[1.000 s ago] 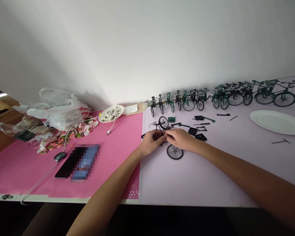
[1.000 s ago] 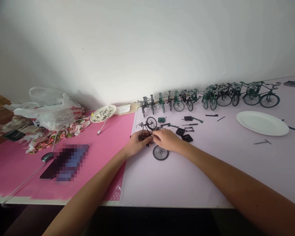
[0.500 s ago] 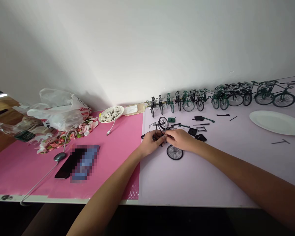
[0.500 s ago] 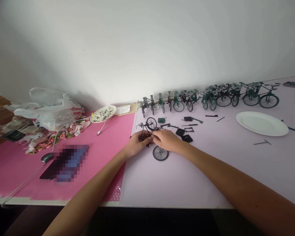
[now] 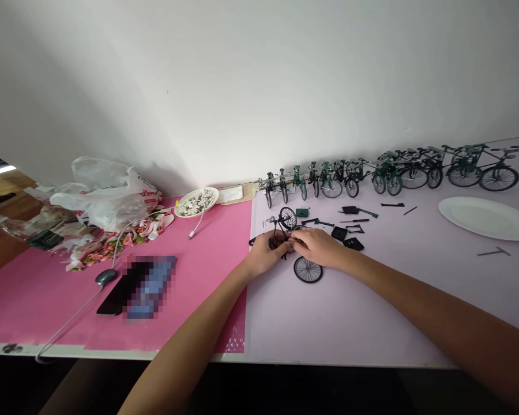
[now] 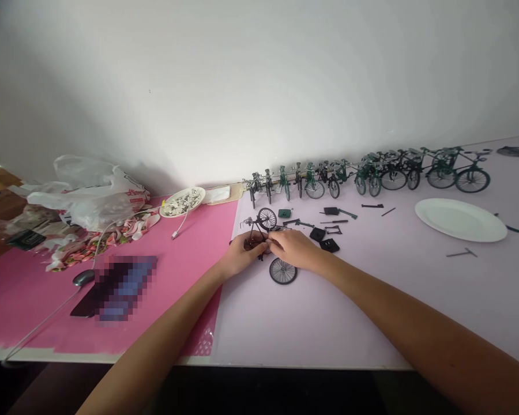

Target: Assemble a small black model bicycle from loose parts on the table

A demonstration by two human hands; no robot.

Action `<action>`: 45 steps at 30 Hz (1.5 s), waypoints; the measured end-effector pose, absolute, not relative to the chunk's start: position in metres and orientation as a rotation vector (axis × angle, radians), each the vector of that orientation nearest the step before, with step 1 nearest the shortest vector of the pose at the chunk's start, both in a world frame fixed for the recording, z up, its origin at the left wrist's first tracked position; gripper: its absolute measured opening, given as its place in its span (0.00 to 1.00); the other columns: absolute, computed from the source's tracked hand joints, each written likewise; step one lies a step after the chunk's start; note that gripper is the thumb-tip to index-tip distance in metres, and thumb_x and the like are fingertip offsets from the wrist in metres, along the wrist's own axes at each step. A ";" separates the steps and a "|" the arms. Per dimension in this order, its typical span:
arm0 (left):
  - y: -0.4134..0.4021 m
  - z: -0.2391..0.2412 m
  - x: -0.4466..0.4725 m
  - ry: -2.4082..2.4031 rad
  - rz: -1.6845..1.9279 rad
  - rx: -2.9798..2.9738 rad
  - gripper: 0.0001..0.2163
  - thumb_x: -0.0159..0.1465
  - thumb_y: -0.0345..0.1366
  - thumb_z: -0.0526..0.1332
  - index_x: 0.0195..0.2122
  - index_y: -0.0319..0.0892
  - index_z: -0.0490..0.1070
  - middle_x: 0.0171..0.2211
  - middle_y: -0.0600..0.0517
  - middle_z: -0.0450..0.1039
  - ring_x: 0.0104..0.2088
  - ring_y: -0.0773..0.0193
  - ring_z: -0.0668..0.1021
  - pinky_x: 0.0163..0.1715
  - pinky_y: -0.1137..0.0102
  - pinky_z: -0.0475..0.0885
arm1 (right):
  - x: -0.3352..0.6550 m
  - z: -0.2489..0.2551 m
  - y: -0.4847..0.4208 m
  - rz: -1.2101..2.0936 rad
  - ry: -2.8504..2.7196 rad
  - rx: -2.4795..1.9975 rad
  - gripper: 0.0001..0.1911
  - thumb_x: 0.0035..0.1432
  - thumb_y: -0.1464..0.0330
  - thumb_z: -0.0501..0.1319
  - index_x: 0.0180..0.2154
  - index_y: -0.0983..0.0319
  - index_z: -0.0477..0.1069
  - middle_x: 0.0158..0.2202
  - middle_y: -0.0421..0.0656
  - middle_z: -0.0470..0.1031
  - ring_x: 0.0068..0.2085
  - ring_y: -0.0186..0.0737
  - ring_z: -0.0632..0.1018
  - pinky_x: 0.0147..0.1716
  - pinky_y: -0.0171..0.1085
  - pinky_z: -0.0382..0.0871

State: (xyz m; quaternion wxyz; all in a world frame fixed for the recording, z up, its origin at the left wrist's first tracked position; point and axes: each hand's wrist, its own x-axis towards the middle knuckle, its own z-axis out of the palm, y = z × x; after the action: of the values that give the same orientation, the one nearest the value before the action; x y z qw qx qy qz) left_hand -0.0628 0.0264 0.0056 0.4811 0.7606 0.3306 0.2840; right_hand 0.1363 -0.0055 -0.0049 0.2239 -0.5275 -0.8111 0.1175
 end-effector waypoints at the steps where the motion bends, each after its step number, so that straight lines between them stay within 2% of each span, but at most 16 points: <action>1: 0.026 0.006 -0.063 0.801 0.691 1.854 0.12 0.67 0.43 0.62 0.42 0.38 0.72 0.32 0.50 0.76 0.31 0.66 0.77 0.34 0.70 0.72 | 0.136 -0.005 -0.006 0.325 -2.243 -1.449 0.10 0.67 0.69 0.55 0.31 0.60 0.67 0.27 0.40 0.71 0.28 0.38 0.70 0.30 0.35 0.56; 14: 0.026 0.005 -0.062 0.806 0.712 1.847 0.14 0.65 0.45 0.64 0.41 0.37 0.73 0.33 0.48 0.78 0.32 0.64 0.78 0.34 0.69 0.73 | 0.135 0.000 -0.008 0.383 -2.214 -1.443 0.10 0.65 0.69 0.55 0.29 0.59 0.65 0.25 0.39 0.70 0.27 0.37 0.69 0.28 0.35 0.56; 18: 0.022 0.011 -0.061 0.830 0.734 1.875 0.12 0.65 0.44 0.64 0.39 0.38 0.73 0.31 0.50 0.77 0.31 0.65 0.76 0.34 0.70 0.71 | 0.136 -0.002 -0.008 0.391 -2.210 -1.429 0.10 0.64 0.69 0.55 0.29 0.58 0.64 0.25 0.39 0.70 0.27 0.37 0.69 0.28 0.35 0.56; 27: 0.023 0.010 -0.062 0.857 0.713 1.909 0.05 0.64 0.35 0.62 0.34 0.39 0.72 0.27 0.52 0.75 0.28 0.67 0.74 0.32 0.71 0.69 | 0.137 -0.005 -0.006 0.320 -2.097 -1.271 0.16 0.73 0.61 0.46 0.31 0.57 0.60 0.30 0.42 0.68 0.30 0.40 0.70 0.32 0.37 0.62; 30: 0.024 0.006 -0.062 0.835 0.710 1.886 0.06 0.65 0.36 0.62 0.35 0.39 0.72 0.28 0.52 0.75 0.29 0.66 0.75 0.32 0.70 0.69 | 0.138 -0.006 -0.005 0.286 -2.058 -1.222 0.16 0.74 0.61 0.46 0.33 0.58 0.62 0.34 0.44 0.70 0.32 0.41 0.72 0.35 0.38 0.65; 34: 0.026 0.002 -0.062 0.835 0.734 1.841 0.06 0.64 0.36 0.62 0.38 0.38 0.72 0.29 0.52 0.75 0.30 0.67 0.76 0.33 0.71 0.70 | 0.139 -0.012 -0.001 0.262 -2.043 -1.188 0.17 0.74 0.60 0.47 0.34 0.58 0.66 0.32 0.44 0.73 0.32 0.42 0.74 0.34 0.37 0.67; 39: 0.026 0.001 -0.060 0.834 0.752 1.827 0.06 0.64 0.34 0.62 0.38 0.37 0.73 0.29 0.51 0.75 0.30 0.67 0.77 0.32 0.72 0.71 | 0.140 -0.017 0.002 0.201 -2.015 -1.118 0.17 0.73 0.60 0.49 0.36 0.58 0.70 0.34 0.46 0.77 0.36 0.44 0.78 0.36 0.38 0.70; 45: 0.025 0.000 -0.061 0.816 0.759 1.825 0.07 0.65 0.36 0.62 0.40 0.38 0.74 0.30 0.51 0.75 0.30 0.67 0.76 0.32 0.72 0.70 | 0.138 -0.010 -0.004 0.172 -2.031 -1.137 0.16 0.73 0.61 0.51 0.34 0.58 0.71 0.30 0.44 0.76 0.30 0.40 0.75 0.31 0.37 0.68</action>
State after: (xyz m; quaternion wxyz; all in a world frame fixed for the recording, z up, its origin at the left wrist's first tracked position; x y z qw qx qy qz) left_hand -0.0611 0.0253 0.0004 0.4807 0.7483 0.3348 0.3113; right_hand 0.1380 -0.0041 -0.0095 0.3928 -0.4479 -0.8003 0.0679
